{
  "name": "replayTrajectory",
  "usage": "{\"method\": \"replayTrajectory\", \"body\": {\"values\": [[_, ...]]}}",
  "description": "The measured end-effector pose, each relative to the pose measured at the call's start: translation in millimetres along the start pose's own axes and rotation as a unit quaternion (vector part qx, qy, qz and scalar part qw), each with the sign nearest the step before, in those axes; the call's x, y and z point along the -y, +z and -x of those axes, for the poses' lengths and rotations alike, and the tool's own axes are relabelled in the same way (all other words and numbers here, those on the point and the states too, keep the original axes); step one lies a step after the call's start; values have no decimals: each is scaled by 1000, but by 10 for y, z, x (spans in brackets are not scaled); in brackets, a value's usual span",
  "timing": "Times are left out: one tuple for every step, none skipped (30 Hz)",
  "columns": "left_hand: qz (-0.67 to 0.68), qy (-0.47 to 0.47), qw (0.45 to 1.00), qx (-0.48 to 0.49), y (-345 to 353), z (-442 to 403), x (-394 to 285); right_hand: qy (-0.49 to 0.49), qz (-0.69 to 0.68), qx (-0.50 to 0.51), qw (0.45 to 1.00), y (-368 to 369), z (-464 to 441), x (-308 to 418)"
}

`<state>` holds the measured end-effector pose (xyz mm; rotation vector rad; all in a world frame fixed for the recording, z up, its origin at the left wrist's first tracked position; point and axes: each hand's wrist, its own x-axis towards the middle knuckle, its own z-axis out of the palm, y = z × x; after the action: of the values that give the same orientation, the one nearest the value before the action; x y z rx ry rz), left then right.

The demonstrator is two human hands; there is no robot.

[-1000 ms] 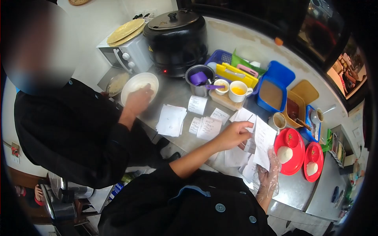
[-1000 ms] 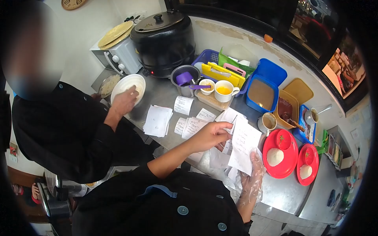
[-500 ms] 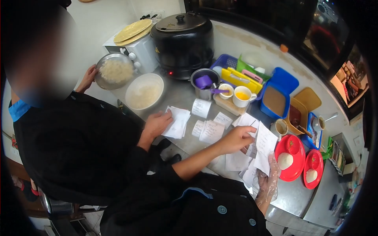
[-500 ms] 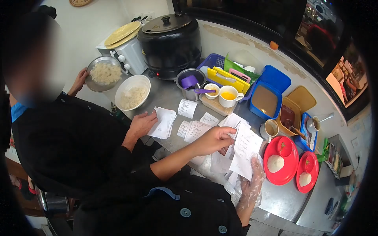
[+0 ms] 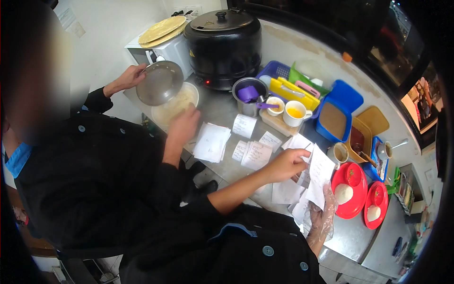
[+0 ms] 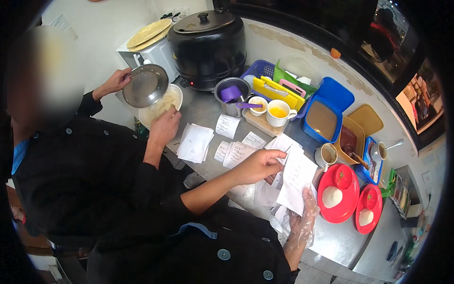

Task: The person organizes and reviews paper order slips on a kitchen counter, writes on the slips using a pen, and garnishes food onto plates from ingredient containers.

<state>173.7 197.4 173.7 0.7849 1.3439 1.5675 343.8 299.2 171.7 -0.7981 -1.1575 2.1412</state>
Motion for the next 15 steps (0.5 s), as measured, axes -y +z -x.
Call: {"method": "replayTrajectory", "body": {"values": [[-1,1,1000,-2,0,-3,1,38,-25,-23,999,6,-18,16],[6,1,1000,1,1,-3,-3,76,-51,-46,995,19,-32,25],[14,-1,1000,5,-3,-2,-7,77,-51,-45,995,39,-41,26],[15,-2,1000,5,-7,2,-23,83,-48,-47,994,54,-37,43],[-6,2,1000,-3,-24,0,-19,88,-44,-52,994,56,-30,50],[-25,6,1000,-9,-37,-6,-14,87,-42,-59,994,69,-27,44],[-20,4,1000,-1,-45,-2,-16,62,-23,-84,994,90,-31,27],[-18,12,1000,-10,-54,10,-31,36,-5,-110,993,88,-40,15],[-17,21,999,-17,-67,14,-48,32,-5,-121,992,62,-56,2],[-25,16,999,-18,-72,11,-54,14,8,-102,995,21,-69,-14],[-18,13,1000,-11,-79,24,-84,-5,21,-83,996,-16,-83,-15],[-28,12,999,-21,-77,33,-109,-11,35,-91,995,-17,-90,-8],[-40,12,999,-30,-78,43,-120,-17,36,-103,994,-16,-93,-8],[-30,7,999,-30,-92,44,-103,-12,26,-100,995,-15,-101,-12],[-21,3,999,-29,-104,36,-90,-7,17,-98,995,-32,-117,-16]]}}
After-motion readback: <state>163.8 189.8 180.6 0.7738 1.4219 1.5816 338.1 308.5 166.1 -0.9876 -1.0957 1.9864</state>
